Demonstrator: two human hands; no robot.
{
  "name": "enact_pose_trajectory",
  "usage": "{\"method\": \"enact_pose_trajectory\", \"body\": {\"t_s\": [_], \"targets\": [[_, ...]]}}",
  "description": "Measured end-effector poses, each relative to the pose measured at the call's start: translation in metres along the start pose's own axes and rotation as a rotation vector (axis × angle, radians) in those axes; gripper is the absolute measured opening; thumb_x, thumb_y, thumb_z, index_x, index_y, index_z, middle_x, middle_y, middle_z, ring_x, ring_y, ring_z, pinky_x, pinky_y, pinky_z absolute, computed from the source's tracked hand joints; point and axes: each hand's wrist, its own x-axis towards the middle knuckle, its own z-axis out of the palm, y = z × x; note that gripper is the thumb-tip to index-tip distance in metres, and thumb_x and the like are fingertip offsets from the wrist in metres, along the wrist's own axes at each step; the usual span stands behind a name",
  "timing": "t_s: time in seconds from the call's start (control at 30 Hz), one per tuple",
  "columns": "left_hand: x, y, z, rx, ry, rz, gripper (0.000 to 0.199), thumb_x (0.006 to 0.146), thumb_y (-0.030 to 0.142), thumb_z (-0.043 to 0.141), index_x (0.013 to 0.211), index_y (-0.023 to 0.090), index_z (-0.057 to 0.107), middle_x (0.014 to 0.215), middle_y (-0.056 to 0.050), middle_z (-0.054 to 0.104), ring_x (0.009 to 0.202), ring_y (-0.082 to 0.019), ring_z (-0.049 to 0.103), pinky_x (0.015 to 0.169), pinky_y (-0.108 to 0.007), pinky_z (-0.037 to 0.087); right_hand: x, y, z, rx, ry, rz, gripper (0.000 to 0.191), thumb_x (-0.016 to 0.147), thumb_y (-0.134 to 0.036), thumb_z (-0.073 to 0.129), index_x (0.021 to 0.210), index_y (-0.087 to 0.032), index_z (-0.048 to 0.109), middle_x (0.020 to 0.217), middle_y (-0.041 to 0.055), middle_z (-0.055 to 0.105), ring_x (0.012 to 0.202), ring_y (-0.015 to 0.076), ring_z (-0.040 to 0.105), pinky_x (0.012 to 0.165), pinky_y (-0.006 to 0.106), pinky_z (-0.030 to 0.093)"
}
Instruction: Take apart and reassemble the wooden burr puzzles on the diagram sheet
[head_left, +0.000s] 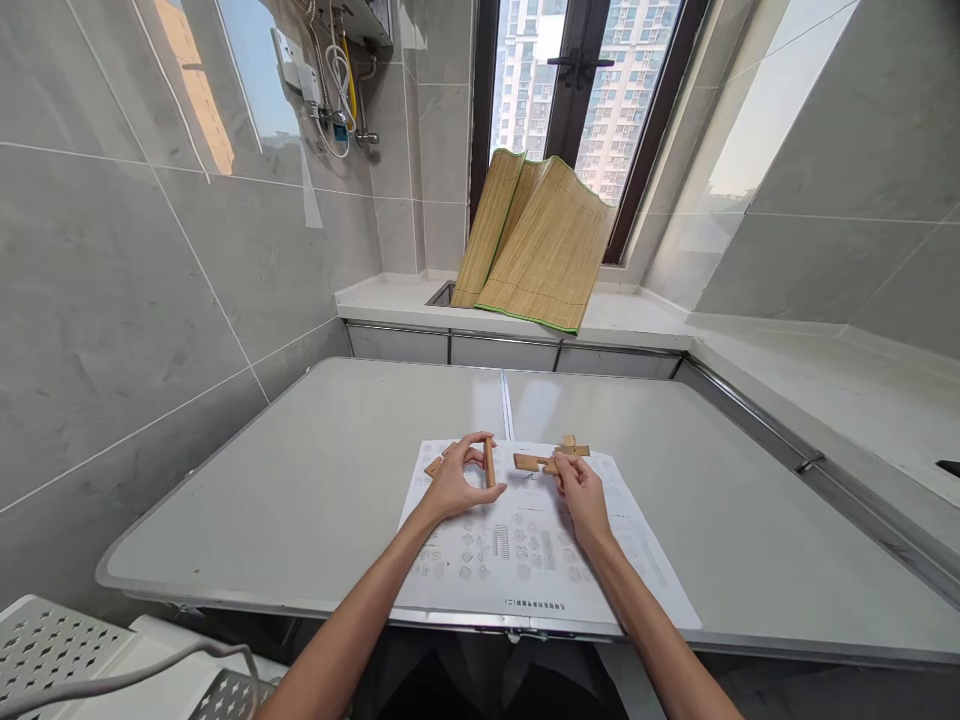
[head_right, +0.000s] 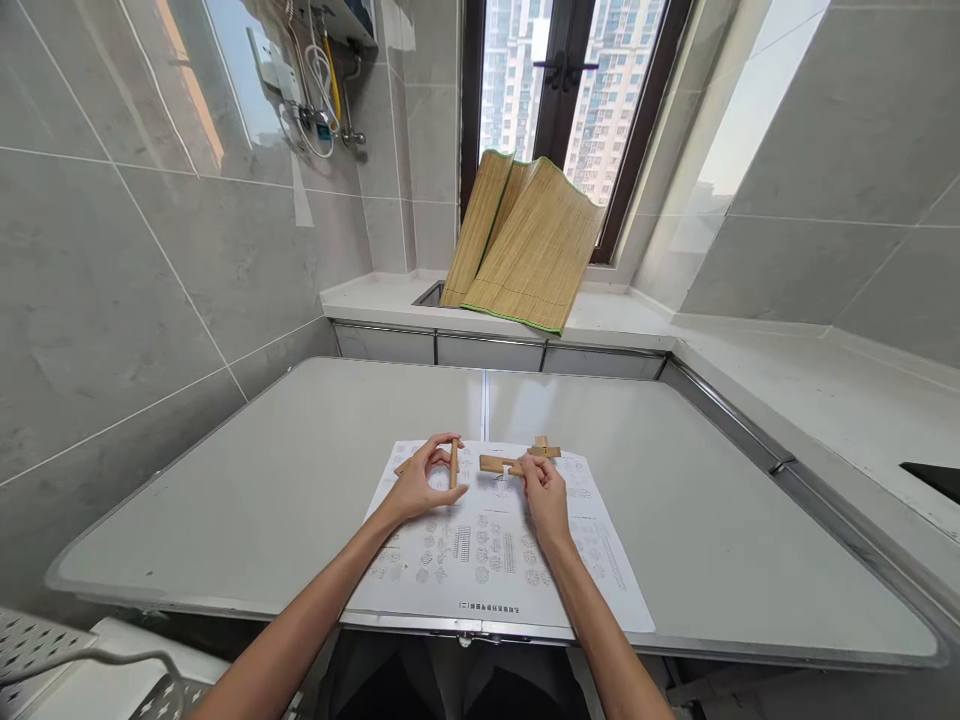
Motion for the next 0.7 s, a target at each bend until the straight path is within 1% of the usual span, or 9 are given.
{"method": "enact_pose_trajectory", "body": {"t_s": [0.03, 0.1, 0.17, 0.23, 0.33, 0.43, 0.57, 0.7], "targets": [[0.0, -0.001, -0.003, 0.022, 0.012, -0.012, 0.078, 0.072, 0.033, 0.088, 0.141, 0.032, 0.05, 0.131, -0.004, 0.067, 0.1, -0.021, 0.069, 0.104, -0.043, 0.053, 0.001, 0.001, -0.002, -0.024, 0.022, -0.002, 0.05, 0.091, -0.07, 0.058, 0.092, -0.021, 0.069, 0.061, -0.0029, 0.055, 0.052, 0.016, 0.046, 0.05, 0.027, 0.035], [0.0, -0.002, -0.007, 0.08, 0.028, -0.032, 0.082, 0.072, 0.039, 0.089, 0.143, 0.032, 0.05, 0.132, -0.005, 0.066, 0.104, -0.024, 0.068, 0.104, -0.047, 0.051, 0.003, 0.003, -0.005, -0.082, 0.04, -0.017, 0.051, 0.093, -0.069, 0.054, 0.093, -0.021, 0.07, 0.07, 0.001, 0.064, 0.06, 0.0188, 0.053, 0.056, 0.028, 0.04], [0.0, -0.004, -0.008, 0.134, 0.023, -0.032, 0.084, 0.072, 0.045, 0.089, 0.145, 0.032, 0.05, 0.135, -0.007, 0.064, 0.109, -0.027, 0.066, 0.103, -0.048, 0.051, 0.002, 0.004, -0.005, -0.148, 0.029, -0.046, 0.052, 0.094, -0.069, 0.051, 0.092, -0.021, 0.071, 0.085, 0.0052, 0.072, 0.074, 0.0228, 0.062, 0.065, 0.031, 0.045], [0.0, -0.006, -0.008, 0.167, -0.006, -0.01, 0.084, 0.073, 0.048, 0.088, 0.147, 0.032, 0.051, 0.139, -0.008, 0.061, 0.117, -0.03, 0.062, 0.105, -0.049, 0.05, -0.001, 0.003, -0.004, -0.218, 0.001, -0.076, 0.052, 0.096, -0.068, 0.048, 0.091, -0.022, 0.072, 0.092, 0.0071, 0.075, 0.083, 0.0259, 0.065, 0.072, 0.032, 0.046], [-0.002, -0.01, -0.007, 0.201, -0.08, 0.038, 0.089, 0.068, 0.051, 0.091, 0.147, 0.031, 0.054, 0.142, -0.008, 0.06, 0.13, -0.034, 0.055, 0.112, -0.051, 0.044, -0.005, 0.002, -0.002, -0.316, -0.061, -0.112, 0.051, 0.1, -0.065, 0.045, 0.092, -0.023, 0.072, 0.089, 0.0066, 0.077, 0.082, 0.027, 0.066, 0.074, 0.033, 0.046], [-0.005, -0.014, -0.006, 0.221, -0.163, 0.071, 0.095, 0.06, 0.055, 0.094, 0.145, 0.03, 0.058, 0.141, -0.009, 0.062, 0.133, -0.036, 0.053, 0.114, -0.053, 0.044, -0.007, 0.002, -0.001, -0.4, -0.122, -0.148, 0.051, 0.102, -0.063, 0.042, 0.094, -0.024, 0.073, 0.088, 0.0064, 0.078, 0.079, 0.0271, 0.067, 0.073, 0.034, 0.045], [-0.008, -0.018, -0.005, 0.239, -0.266, 0.105, 0.098, 0.063, 0.064, 0.091, 0.149, 0.033, 0.056, 0.143, -0.009, 0.062, 0.135, -0.036, 0.051, 0.113, -0.052, 0.044, -0.007, 0.003, 0.001, -0.49, -0.181, -0.188, 0.051, 0.103, -0.06, 0.039, 0.098, -0.025, 0.076, 0.093, 0.007, 0.08, 0.083, 0.0287, 0.069, 0.077, 0.036, 0.047], [-0.008, -0.017, -0.005, 0.254, -0.311, 0.123, 0.092, 0.067, 0.066, 0.088, 0.147, 0.033, 0.058, 0.144, -0.007, 0.063, 0.136, -0.036, 0.049, 0.112, -0.051, 0.044, -0.007, 0.006, 0.003, -0.56, -0.205, -0.222, 0.045, 0.104, -0.054, 0.041, 0.106, -0.027, 0.077, 0.106, 0.0067, 0.08, 0.098, 0.0299, 0.07, 0.084, 0.038, 0.049]]}}
